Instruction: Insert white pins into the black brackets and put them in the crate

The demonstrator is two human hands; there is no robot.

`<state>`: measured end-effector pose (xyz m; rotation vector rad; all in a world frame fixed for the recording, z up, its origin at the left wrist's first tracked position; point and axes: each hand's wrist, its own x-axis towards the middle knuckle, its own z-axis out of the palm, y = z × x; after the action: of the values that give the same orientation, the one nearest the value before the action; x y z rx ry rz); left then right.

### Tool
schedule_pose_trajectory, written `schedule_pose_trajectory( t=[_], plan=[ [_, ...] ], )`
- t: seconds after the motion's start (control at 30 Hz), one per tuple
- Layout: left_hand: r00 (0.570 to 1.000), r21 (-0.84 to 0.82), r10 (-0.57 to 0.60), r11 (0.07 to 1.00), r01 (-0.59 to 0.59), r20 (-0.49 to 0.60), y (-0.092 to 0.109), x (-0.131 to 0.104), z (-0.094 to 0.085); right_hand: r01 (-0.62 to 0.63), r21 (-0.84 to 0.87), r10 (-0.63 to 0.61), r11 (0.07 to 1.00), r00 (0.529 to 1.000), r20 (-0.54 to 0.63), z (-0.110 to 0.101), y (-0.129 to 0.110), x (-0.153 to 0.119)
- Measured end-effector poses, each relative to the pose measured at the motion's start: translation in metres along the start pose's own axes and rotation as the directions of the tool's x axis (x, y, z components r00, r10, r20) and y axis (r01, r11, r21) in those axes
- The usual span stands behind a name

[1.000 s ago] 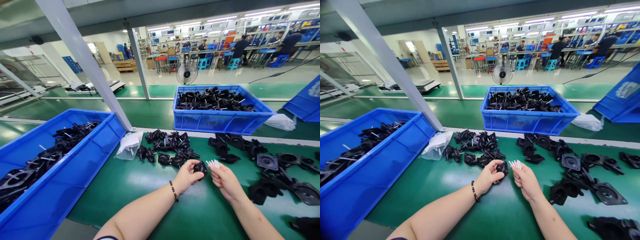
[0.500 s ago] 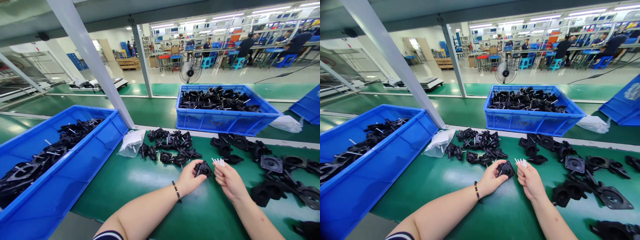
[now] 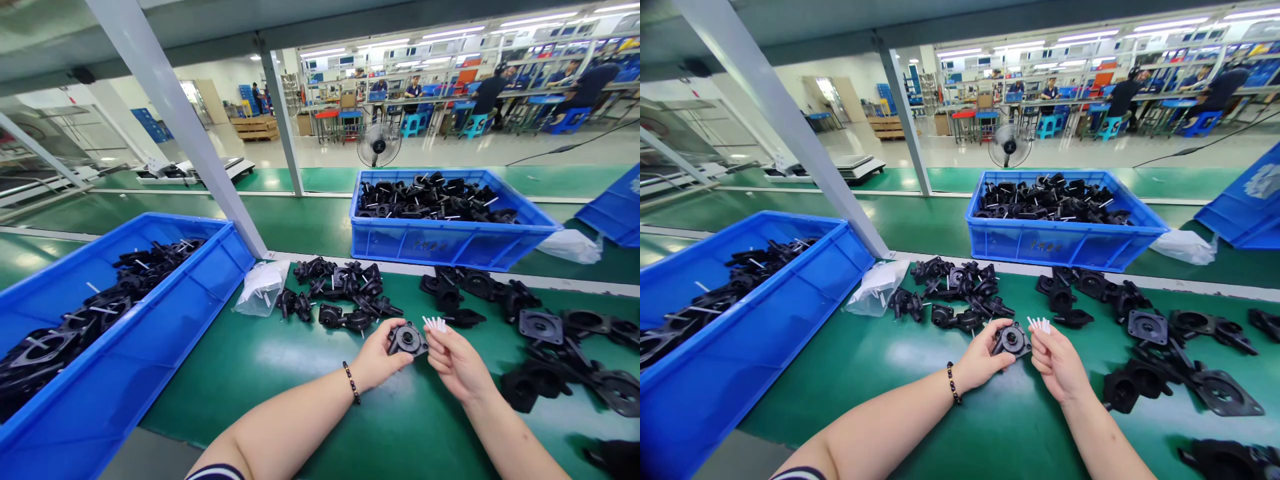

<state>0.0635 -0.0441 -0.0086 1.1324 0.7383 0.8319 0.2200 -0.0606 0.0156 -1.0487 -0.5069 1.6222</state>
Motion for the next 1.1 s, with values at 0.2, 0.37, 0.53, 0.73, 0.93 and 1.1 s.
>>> schedule_pose_trajectory(
  t=[0.2,0.37,0.53,0.73,0.93,1.1],
  plan=[
    [1.000,0.261,0.011,0.965,-0.011,0.001,0.009,-0.002,-0.002,0.035,0.006,-0.036,0.999,0.992,0.119,0.005,0.004,-0.002],
    [0.986,0.150,-0.156,0.978,0.145,0.062,0.008,0.000,0.000,0.074,0.011,-0.075,0.997,0.983,0.167,0.009,0.003,-0.001],
    [0.979,-0.189,-0.203,0.963,0.193,-0.035,0.010,0.007,-0.002,0.106,-0.077,-0.098,0.991,0.989,0.109,0.013,0.003,0.001],
    [0.960,-0.332,-0.278,0.909,0.253,-0.029,0.015,0.008,-0.004,0.074,-0.204,-0.056,0.976,0.994,0.096,0.016,0.005,0.001],
    [0.955,-0.321,-0.295,0.908,0.270,-0.033,0.015,0.007,-0.004,0.055,-0.283,-0.035,0.958,0.997,0.073,0.020,0.002,0.001],
    [0.957,-0.331,-0.288,0.907,0.260,-0.037,0.012,0.007,-0.004,0.092,-0.302,-0.066,0.949,0.993,0.094,0.021,0.005,-0.001]
  ],
)
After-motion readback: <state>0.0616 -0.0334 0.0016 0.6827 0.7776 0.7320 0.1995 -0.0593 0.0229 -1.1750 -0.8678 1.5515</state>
